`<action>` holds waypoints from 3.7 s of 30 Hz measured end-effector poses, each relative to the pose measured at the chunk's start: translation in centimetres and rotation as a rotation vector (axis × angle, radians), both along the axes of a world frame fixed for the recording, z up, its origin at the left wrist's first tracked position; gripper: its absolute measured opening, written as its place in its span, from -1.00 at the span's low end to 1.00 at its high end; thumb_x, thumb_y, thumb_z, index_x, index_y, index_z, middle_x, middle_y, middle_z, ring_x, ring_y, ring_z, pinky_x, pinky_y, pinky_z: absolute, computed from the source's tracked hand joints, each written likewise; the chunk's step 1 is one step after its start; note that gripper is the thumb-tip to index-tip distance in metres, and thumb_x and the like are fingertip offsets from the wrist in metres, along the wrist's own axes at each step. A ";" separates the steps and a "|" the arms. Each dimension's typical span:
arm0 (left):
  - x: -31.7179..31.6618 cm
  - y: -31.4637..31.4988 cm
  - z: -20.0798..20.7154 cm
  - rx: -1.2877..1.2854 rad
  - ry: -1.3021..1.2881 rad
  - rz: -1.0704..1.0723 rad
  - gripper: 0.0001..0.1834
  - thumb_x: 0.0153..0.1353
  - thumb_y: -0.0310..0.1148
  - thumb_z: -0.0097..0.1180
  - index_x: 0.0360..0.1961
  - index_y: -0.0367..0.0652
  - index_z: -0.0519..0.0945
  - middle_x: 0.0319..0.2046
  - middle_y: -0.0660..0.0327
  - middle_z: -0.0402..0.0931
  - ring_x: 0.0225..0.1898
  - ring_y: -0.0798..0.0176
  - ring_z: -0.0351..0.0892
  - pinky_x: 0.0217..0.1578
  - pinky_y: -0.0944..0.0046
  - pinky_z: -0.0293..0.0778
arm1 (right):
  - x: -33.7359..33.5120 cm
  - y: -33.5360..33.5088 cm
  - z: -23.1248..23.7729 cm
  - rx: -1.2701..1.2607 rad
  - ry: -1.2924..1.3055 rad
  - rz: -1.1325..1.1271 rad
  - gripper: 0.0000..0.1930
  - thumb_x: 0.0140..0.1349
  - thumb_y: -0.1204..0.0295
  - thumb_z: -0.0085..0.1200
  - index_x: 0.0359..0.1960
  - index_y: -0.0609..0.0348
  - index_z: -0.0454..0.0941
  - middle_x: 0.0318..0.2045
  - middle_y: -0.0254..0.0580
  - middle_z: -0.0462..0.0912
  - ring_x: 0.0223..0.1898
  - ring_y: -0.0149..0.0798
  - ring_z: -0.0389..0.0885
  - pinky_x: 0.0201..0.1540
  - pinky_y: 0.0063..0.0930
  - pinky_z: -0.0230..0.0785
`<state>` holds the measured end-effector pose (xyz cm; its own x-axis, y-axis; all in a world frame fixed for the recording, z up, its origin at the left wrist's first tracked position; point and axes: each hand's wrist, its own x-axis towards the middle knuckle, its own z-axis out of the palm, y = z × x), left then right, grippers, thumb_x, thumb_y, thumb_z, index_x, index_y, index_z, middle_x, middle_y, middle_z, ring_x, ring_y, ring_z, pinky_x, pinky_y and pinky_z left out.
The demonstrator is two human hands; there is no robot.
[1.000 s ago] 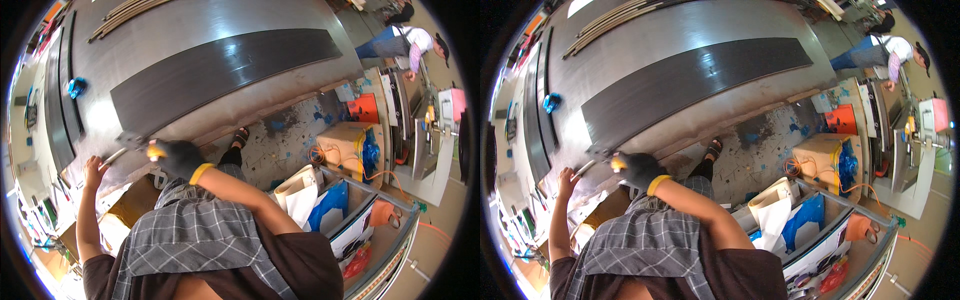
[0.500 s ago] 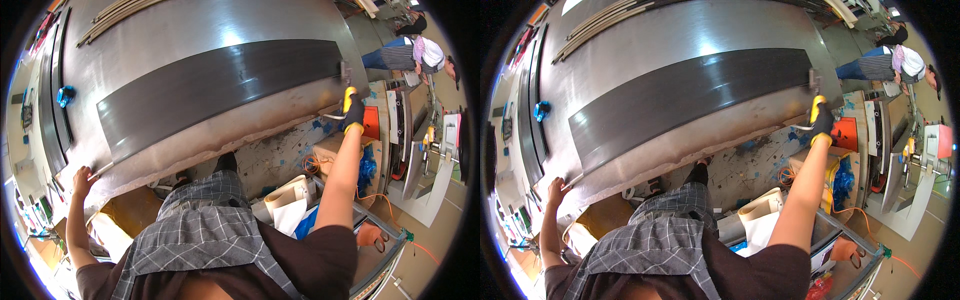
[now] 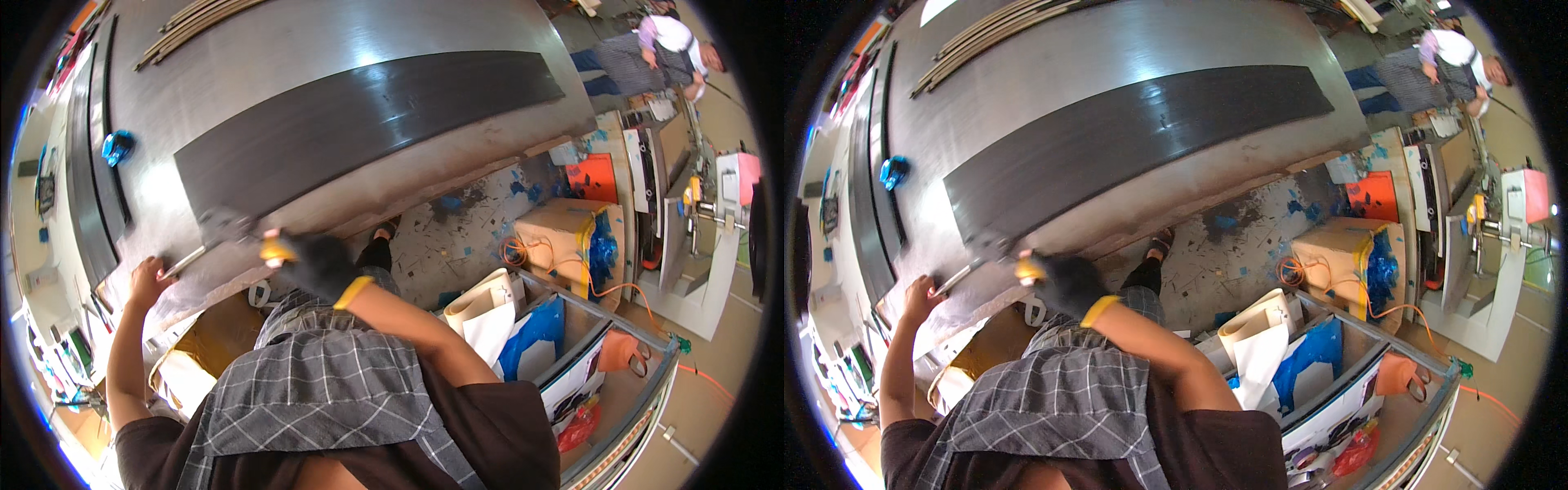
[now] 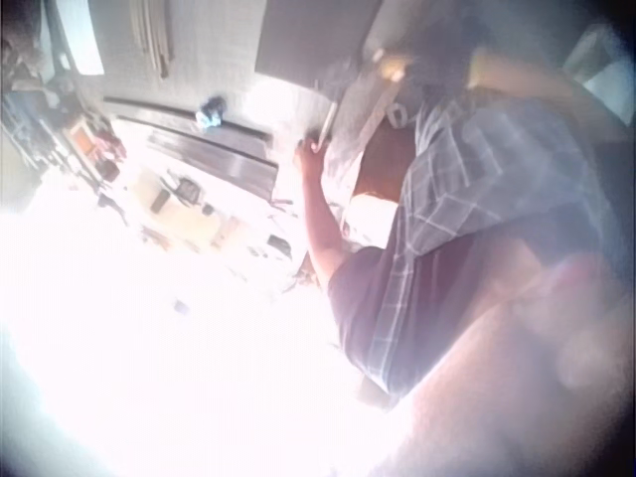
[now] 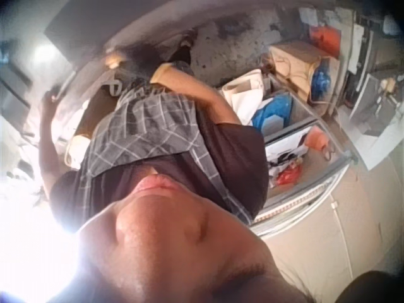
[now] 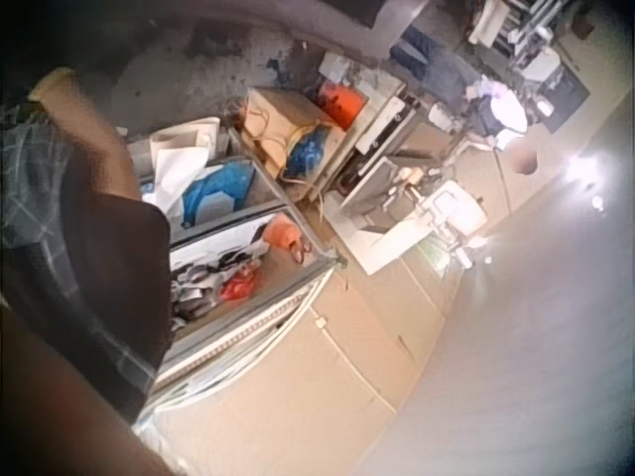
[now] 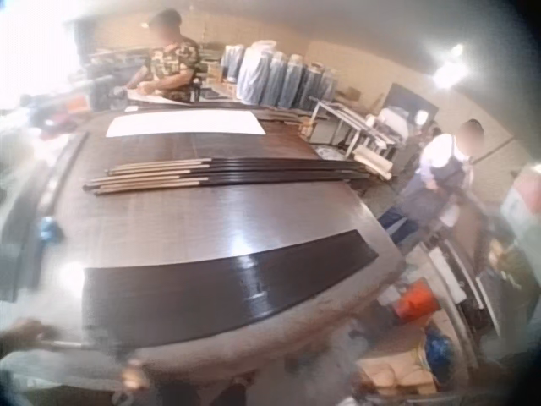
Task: The person aligns and processes long metal strips on a workbench, using a hand tool to crimp or cut ends and organizing them into a row.
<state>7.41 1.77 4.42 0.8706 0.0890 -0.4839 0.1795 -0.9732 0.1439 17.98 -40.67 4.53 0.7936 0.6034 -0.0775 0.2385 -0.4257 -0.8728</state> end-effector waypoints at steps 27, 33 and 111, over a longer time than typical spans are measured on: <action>1.8 -0.1 -0.3 0.025 0.025 -0.010 -0.53 -0.26 -0.18 0.50 -0.55 -0.14 0.40 -0.48 0.12 0.44 -0.35 -0.05 0.46 -0.33 0.03 0.37 | 0.5 4.4 0.4 -0.163 -0.072 0.187 -0.58 0.15 0.15 0.18 0.01 0.01 0.48 -0.46 0.01 0.65 -0.43 0.00 0.66 -0.39 -0.12 0.48; -1.9 0.7 -1.3 0.056 0.019 0.088 -0.50 -0.32 -0.25 0.54 -0.57 -0.15 0.37 -0.48 0.15 0.39 -0.39 -0.02 0.42 -0.36 0.05 0.36 | 8.1 -18.4 -4.4 0.100 -0.149 -0.701 -0.50 0.20 0.05 0.17 0.00 0.19 0.48 -0.23 -0.07 0.64 -0.20 -0.09 0.65 -0.13 -0.23 0.47; 30.0 -59.5 -4.2 -0.474 -0.513 -0.736 -0.35 -0.07 0.01 0.35 0.01 -0.12 0.55 0.07 0.07 0.42 0.15 -0.08 0.37 0.15 -0.12 0.23 | 18.5 -49.9 -23.7 0.587 0.084 -1.777 -0.67 0.18 0.37 0.23 -0.09 0.23 0.44 -0.36 -0.24 0.59 -0.41 -0.34 0.59 -0.39 -0.46 0.43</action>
